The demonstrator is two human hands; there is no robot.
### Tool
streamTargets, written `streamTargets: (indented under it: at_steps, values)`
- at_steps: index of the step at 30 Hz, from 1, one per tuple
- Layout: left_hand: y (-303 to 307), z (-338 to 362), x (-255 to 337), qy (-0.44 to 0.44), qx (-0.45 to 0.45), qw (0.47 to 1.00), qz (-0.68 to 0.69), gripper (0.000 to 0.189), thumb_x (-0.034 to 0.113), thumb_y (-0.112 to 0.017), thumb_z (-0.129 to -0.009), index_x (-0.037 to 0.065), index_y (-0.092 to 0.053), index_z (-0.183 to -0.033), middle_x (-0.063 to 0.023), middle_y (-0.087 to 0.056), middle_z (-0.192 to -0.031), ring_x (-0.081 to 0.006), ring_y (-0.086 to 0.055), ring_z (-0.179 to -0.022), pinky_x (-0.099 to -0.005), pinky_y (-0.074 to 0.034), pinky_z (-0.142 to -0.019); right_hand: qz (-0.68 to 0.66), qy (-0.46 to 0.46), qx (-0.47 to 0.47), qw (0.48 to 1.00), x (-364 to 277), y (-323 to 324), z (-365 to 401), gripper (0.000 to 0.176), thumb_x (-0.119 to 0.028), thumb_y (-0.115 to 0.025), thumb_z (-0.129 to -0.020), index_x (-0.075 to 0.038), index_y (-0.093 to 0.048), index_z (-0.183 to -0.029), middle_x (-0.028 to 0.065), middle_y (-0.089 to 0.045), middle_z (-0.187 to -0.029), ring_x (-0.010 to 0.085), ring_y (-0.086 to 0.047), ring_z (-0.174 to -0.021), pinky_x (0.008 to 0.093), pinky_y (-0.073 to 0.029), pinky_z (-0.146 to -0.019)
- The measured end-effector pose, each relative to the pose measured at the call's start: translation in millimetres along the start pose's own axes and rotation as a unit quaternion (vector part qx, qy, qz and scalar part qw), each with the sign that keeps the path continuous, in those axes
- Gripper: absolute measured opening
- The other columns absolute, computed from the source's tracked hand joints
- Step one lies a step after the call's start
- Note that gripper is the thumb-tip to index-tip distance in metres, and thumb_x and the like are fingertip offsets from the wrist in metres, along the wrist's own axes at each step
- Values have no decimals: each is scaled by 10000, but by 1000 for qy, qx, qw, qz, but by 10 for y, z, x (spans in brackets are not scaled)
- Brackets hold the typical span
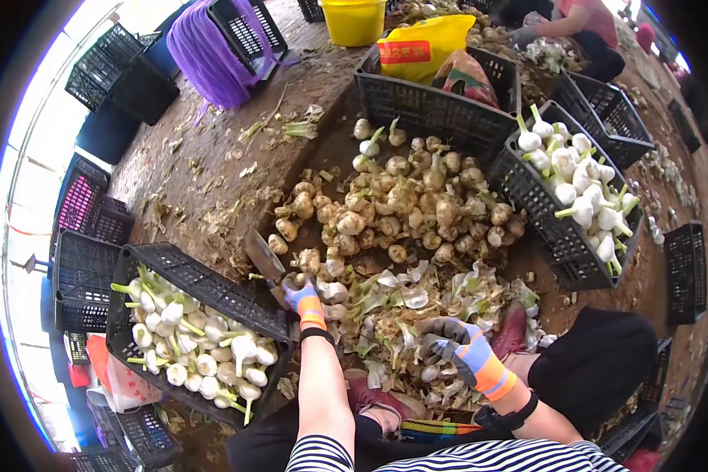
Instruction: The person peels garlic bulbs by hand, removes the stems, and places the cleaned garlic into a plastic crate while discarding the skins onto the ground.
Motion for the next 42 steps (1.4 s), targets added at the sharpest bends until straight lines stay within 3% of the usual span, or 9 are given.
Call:
streamTargets:
  at_steps: [2, 8, 16, 19, 22, 26, 36, 40, 42]
  values:
    - [-221, -218, -480, -45, -19, 998, 49, 617, 159, -828, -651, 28, -534, -1178, -127, -570, -1203, -229, -573, -1044, -342, -457, -896, -17, -13, -3, 1000, 60, -44, -29, 288, -101, -588, -874, 22, -571, -1134, 53, -631, -906, 132, -626, -770, 255, -508, -687]
    - [-14, 1157, 854, -81, -199, 897, 387, 527, -134, -708, -684, 17, -541, -1160, -87, -602, -1049, -170, -593, -892, -315, -533, -806, -29, 61, 60, 996, -9, 115, -333, 254, -77, -589, -858, -33, -602, -1108, 17, -646, -931, 68, -561, -673, 207, -457, -582]
    - [694, 2787, 1997, -329, -365, 832, 259, 702, -88, -757, -630, 33, -454, -1252, -96, -509, -1255, -192, -533, -1108, -323, -460, -938, -58, 210, -12, 976, -426, -274, -402, 301, -83, -696, -801, 6, -597, -1070, 33, -639, -898, 83, -577, -712, 225, -492, -619]
    - [932, 3059, 2172, -433, -319, 819, 199, 670, -83, -757, -634, 39, -469, -1226, -108, -504, -1253, -199, -542, -1095, -322, -466, -929, -62, 236, -18, 970, -498, -314, -56, 271, -38, -690, -787, 13, -603, -1038, 47, -640, -918, 114, -605, -778, 245, -512, -693]
    - [1039, 3213, 2164, -362, -352, 820, 267, 632, -71, -766, -627, 49, -493, -1184, -119, -502, -1248, -213, -550, -1079, -326, -476, -913, -119, 215, -35, 969, -556, -309, 313, 273, -40, -694, -784, -1, -618, -1043, 35, -646, -899, 97, -600, -755, 226, -502, -665]
    - [1258, 3446, 2293, -514, -271, 792, 187, 655, -116, -773, -587, 64, -479, -1145, -103, -493, -1251, -209, -531, -1096, -326, -482, -913, -121, 192, -106, 968, -590, -346, 642, 263, -74, -716, -786, -23, -647, -1035, 1, -653, -868, 69, -592, -728, 206, -483, -644]
    - [1431, 3486, 2313, -390, -409, 766, 308, 649, -101, -716, -684, 92, -440, -1239, -117, -474, -1268, -234, -507, -1142, -383, -481, -937, -79, 223, -198, 951, -639, -300, 743, 323, 12, -663, -779, 16, -630, -1100, 61, -673, -971, 114, -631, -853, 259, -515, -783]
    - [1495, 3556, 2329, -265, -493, 714, 421, 540, 178, -639, -869, 98, -378, -1334, -91, -477, -1265, -252, -497, -1167, -386, -470, -940, 135, 390, -139, 900, -891, -348, 974, 350, -19, -692, -768, 8, -627, -1110, 39, -653, -1019, 110, -610, -918, 235, -473, -835]
    - [1415, 3532, 2240, -81, -522, 691, 494, 547, 228, -603, -896, 109, -350, -1367, -79, -473, -1270, -259, -494, -1171, -389, -466, -947, 176, 404, -127, 889, -919, -409, 993, 360, -47, -720, -761, 15, -624, -1102, 33, -634, -1039, 93, -588, -944, 232, -456, -844]
Point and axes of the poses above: each hand's wrist, its own z-axis away from the middle knuckle, its own y-axis out of the back of the hand, x = y × z, the point moved 6 cm from there along -z, towards the middle knuckle
